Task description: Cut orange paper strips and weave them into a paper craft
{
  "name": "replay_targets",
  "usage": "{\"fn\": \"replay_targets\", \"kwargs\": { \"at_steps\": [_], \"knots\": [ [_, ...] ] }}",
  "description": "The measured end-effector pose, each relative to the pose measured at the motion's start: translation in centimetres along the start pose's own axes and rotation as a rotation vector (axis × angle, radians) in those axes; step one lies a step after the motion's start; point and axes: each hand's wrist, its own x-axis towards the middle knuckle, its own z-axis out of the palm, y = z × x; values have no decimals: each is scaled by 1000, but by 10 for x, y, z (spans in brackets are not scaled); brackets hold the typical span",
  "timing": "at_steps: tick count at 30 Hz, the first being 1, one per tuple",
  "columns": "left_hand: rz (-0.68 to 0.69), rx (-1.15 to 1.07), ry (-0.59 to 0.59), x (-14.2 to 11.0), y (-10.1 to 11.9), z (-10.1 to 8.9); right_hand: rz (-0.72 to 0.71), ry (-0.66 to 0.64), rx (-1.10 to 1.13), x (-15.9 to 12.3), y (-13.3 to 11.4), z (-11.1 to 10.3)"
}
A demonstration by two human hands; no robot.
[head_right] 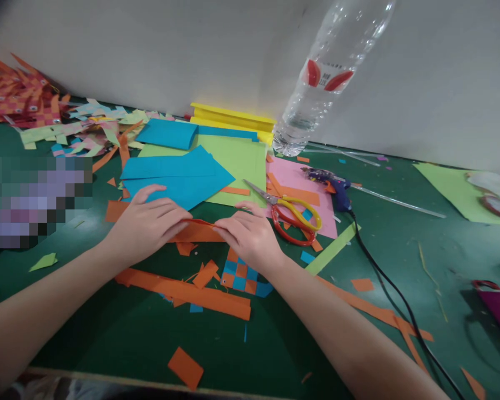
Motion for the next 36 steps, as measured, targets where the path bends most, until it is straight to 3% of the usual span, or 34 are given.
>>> {"fn": "replay_targets", "kwargs": {
  "at_steps": [21,36],
  "knots": [
    [124,-144,97,4,11,3,-205,-40,-81,1,-9,-1],
    [119,-145,56,4,10,3,-209,-40,-55,1,-8,0]
  ]
}}
